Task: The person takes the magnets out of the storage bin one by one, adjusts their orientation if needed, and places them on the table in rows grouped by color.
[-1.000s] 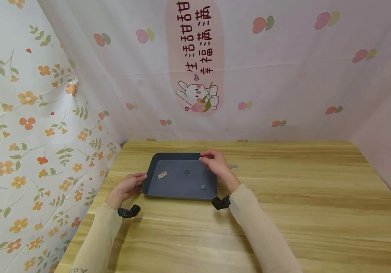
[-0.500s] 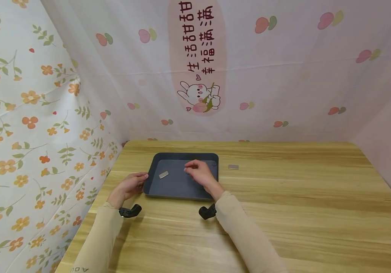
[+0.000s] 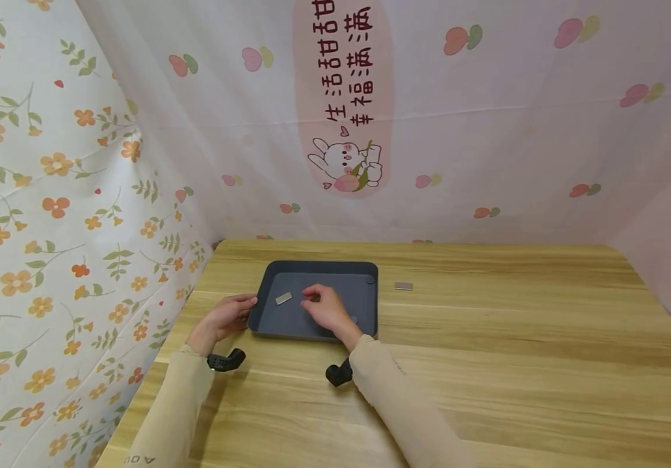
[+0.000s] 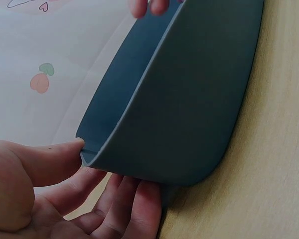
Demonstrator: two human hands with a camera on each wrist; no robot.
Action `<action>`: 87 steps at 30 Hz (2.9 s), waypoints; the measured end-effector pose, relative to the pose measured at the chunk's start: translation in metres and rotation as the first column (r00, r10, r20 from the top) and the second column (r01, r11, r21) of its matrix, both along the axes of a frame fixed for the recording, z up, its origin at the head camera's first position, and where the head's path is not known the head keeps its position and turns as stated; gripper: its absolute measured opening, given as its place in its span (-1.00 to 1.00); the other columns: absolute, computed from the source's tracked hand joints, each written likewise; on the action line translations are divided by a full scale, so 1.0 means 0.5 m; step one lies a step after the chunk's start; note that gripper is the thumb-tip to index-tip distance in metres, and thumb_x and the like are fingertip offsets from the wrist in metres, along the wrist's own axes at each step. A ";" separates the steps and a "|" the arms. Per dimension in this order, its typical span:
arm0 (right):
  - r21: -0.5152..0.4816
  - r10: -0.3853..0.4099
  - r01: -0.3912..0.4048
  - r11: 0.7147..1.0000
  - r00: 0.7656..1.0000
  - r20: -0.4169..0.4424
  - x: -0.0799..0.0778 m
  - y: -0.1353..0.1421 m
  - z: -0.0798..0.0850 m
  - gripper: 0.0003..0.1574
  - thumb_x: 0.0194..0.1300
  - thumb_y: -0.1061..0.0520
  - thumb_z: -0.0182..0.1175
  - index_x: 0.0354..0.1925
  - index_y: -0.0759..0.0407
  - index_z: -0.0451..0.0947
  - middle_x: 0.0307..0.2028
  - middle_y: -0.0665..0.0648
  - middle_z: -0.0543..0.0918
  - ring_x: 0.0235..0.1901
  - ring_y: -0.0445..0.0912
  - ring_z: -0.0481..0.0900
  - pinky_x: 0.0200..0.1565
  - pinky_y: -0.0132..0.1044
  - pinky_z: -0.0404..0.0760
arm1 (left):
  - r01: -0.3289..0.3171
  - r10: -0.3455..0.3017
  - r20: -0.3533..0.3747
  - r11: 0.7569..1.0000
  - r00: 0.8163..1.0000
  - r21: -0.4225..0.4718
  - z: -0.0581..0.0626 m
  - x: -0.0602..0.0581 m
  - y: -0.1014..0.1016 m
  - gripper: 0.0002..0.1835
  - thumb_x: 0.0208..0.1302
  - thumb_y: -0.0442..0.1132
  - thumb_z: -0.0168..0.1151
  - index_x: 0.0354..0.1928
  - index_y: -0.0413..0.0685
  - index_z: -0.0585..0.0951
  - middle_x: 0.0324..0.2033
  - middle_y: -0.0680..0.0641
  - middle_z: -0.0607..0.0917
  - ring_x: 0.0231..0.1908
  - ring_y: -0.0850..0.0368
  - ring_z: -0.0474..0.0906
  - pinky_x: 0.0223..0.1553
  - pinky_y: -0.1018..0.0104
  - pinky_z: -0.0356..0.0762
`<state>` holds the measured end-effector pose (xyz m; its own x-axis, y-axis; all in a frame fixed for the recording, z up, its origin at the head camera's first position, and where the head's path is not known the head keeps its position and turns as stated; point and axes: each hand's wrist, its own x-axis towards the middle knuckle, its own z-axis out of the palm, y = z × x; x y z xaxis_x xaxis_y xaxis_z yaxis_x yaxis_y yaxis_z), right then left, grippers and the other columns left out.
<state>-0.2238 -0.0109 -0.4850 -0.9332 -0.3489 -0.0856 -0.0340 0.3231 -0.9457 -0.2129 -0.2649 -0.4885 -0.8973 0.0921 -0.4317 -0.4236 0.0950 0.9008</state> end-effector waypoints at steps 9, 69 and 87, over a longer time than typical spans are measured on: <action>0.142 0.025 -0.005 0.990 0.989 -0.142 0.003 -0.029 -0.021 -0.65 0.29 0.20 0.20 0.05 0.26 0.57 -0.06 0.23 0.55 -0.29 -0.05 0.46 -0.17 -0.18 0.47 | -0.010 0.010 0.011 1.000 1.000 0.000 0.001 0.003 0.002 -0.51 0.52 -0.26 -0.11 0.36 -0.41 0.24 -0.19 -0.03 0.62 -0.24 0.23 0.53 -0.20 0.38 0.52; 0.681 0.342 -0.206 0.703 0.937 -0.069 -0.026 -0.103 0.009 -0.70 0.47 0.02 0.03 0.13 -0.16 0.45 0.05 0.19 0.42 -0.05 0.10 0.44 -0.22 -0.06 0.44 | -0.029 0.029 -0.001 0.999 1.000 -0.037 -0.002 0.002 0.004 -0.53 0.51 -0.24 -0.08 0.36 -0.33 0.29 -0.14 -0.05 0.62 -0.25 0.25 0.52 -0.25 0.38 0.50; 0.650 0.314 -0.221 0.727 0.949 -0.030 -0.023 -0.104 0.009 -0.85 0.42 0.02 0.11 -0.06 -0.07 0.47 -0.03 0.16 0.39 -0.12 0.05 0.36 -0.17 -0.07 0.40 | -0.030 0.030 -0.014 0.998 0.999 -0.048 -0.003 0.004 0.004 -0.53 0.51 -0.24 -0.08 0.35 -0.35 0.30 -0.19 -0.01 0.62 -0.26 0.26 0.52 -0.25 0.39 0.52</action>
